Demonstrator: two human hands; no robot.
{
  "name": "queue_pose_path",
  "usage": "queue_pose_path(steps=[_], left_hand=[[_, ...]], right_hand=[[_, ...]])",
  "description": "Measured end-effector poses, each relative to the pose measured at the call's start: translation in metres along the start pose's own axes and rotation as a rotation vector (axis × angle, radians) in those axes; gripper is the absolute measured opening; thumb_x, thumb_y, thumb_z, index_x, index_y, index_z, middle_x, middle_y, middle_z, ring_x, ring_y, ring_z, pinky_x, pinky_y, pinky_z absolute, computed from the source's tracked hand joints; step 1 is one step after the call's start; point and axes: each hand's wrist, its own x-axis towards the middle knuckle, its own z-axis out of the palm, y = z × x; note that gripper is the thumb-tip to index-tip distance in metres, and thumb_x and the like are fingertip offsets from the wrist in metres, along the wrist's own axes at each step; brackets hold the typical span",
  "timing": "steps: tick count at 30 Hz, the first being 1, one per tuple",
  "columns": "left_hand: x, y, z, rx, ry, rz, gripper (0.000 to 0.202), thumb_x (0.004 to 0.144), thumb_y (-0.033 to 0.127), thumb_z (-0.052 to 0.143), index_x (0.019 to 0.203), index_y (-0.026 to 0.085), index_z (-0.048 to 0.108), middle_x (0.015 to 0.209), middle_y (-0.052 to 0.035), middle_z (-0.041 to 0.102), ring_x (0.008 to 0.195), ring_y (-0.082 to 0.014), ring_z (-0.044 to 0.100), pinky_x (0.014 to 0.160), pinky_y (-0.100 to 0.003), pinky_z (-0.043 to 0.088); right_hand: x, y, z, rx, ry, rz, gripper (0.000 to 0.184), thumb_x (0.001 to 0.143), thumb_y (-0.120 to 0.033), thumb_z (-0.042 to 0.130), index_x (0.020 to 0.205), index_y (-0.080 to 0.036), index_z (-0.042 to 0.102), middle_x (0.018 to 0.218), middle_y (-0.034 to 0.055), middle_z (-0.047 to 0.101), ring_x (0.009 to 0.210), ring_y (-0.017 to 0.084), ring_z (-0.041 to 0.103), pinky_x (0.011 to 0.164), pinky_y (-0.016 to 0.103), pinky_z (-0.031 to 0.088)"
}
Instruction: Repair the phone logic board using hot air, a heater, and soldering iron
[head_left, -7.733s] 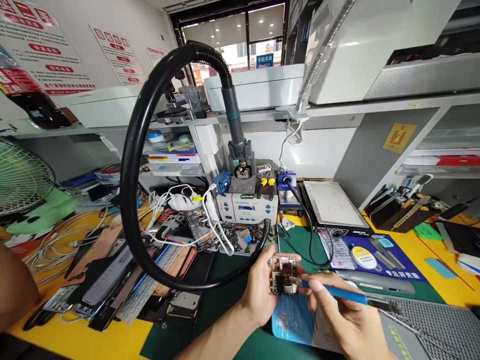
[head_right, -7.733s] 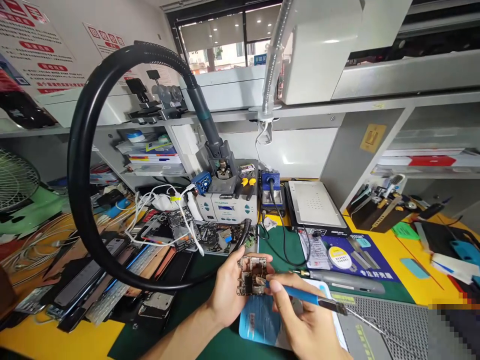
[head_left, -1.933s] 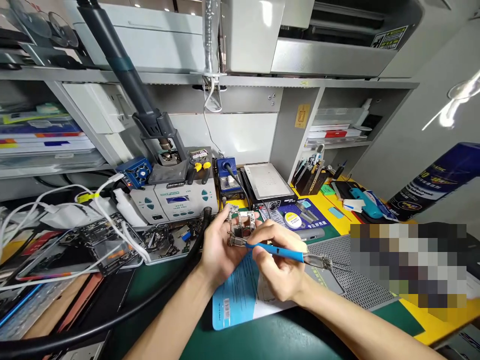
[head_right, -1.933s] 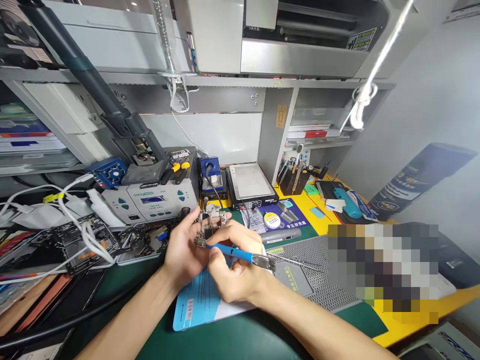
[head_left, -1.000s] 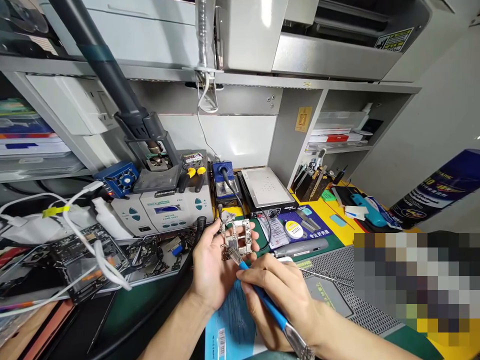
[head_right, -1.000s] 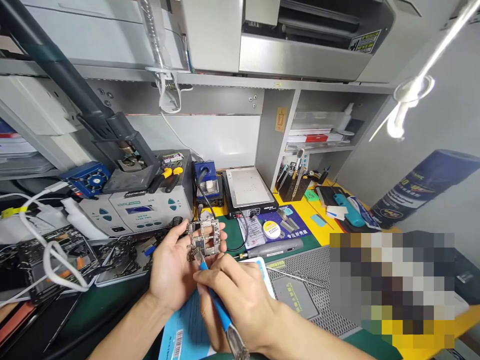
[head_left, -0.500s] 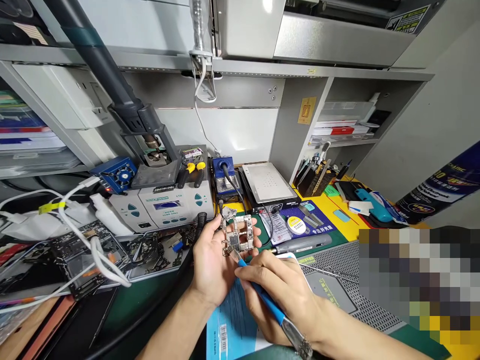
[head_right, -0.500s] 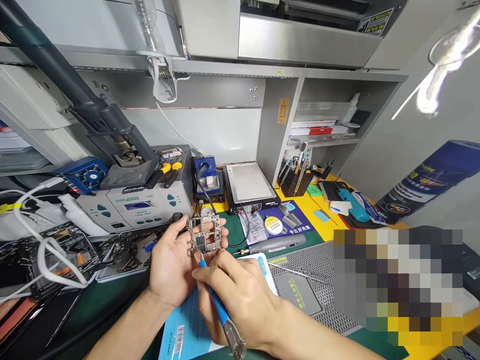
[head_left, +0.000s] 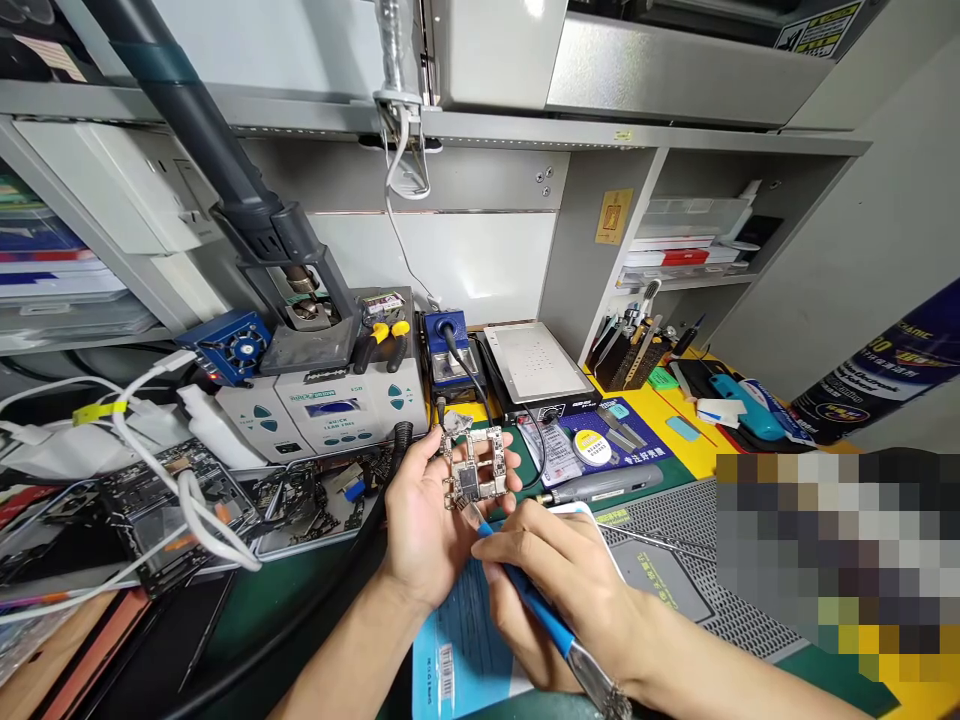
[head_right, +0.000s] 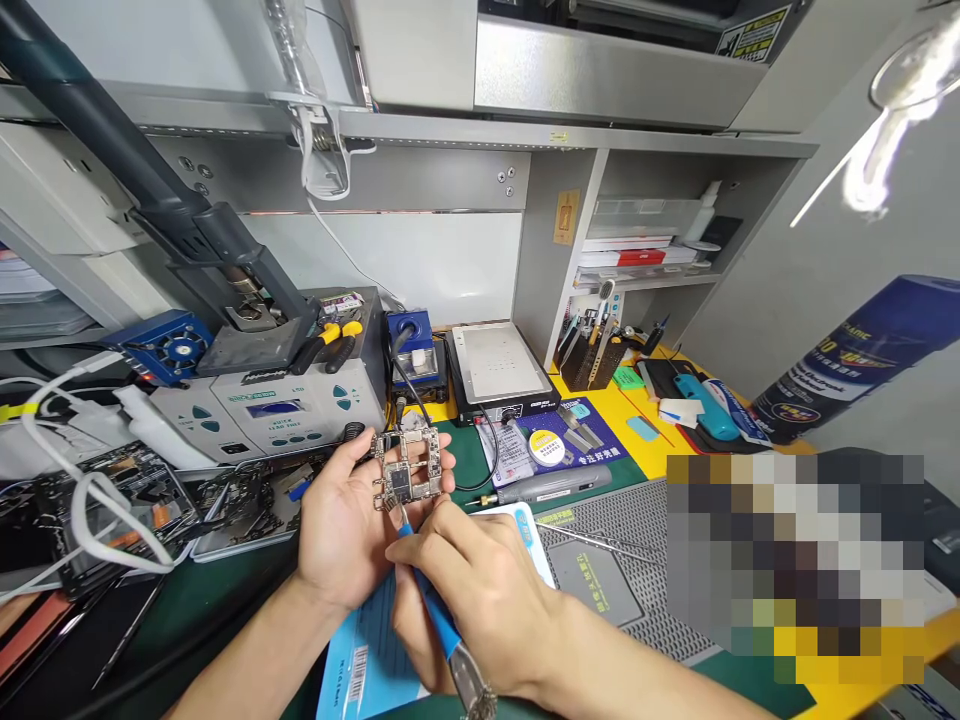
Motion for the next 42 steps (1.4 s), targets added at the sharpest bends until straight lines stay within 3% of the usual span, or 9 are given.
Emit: queue_pose_path(steps=[11, 22, 27, 42], left_hand=[[0.0034, -0.0031, -0.0040, -0.054, -0.019, 0.012, 0.050, 0.089, 0.046, 0.052, 0.112, 0.007, 0.071, 0.089, -0.0155, 0.074, 0.079, -0.0266, 0.071, 0.070, -0.036, 0.059], [0.0019, -0.0040, -0.0044, -0.044, -0.031, 0.008, 0.052, 0.087, 0.049, 0.055, 0.110, 0.006, 0.072, 0.088, -0.0159, 0.074, 0.080, -0.0277, 0.071, 0.073, -0.038, 0.059], [0.0013, -0.0048, -0.0045, -0.069, -0.029, 0.015, 0.050, 0.087, 0.047, 0.056, 0.112, 0.007, 0.072, 0.088, -0.0144, 0.075, 0.081, -0.0272, 0.072, 0.076, -0.037, 0.059], [0.0023, -0.0053, -0.0033, -0.057, -0.047, -0.005, 0.053, 0.088, 0.049, 0.053, 0.107, 0.004, 0.074, 0.095, -0.0180, 0.075, 0.086, -0.0288, 0.072, 0.077, -0.037, 0.059]], right_hand=[[-0.0003, 0.0003, 0.0018, -0.034, 0.005, -0.009, 0.023, 0.087, -0.008, 0.057, 0.109, -0.014, 0.060, 0.090, 0.0072, 0.067, 0.075, 0.015, 0.062, 0.060, 0.026, 0.046], [-0.0005, 0.0024, 0.0015, -0.070, 0.039, 0.017, 0.020, 0.086, -0.008, 0.057, 0.104, -0.017, 0.062, 0.085, 0.0031, 0.064, 0.069, 0.013, 0.060, 0.053, 0.026, 0.039], [-0.0001, 0.0033, 0.0021, -0.051, 0.046, -0.001, 0.022, 0.088, -0.008, 0.058, 0.109, -0.015, 0.062, 0.086, 0.0042, 0.064, 0.071, 0.013, 0.061, 0.059, 0.024, 0.046], [0.0008, 0.0034, -0.0005, -0.037, 0.066, 0.033, 0.023, 0.090, -0.011, 0.057, 0.113, -0.014, 0.058, 0.088, 0.0051, 0.063, 0.072, 0.013, 0.060, 0.066, 0.024, 0.051]])
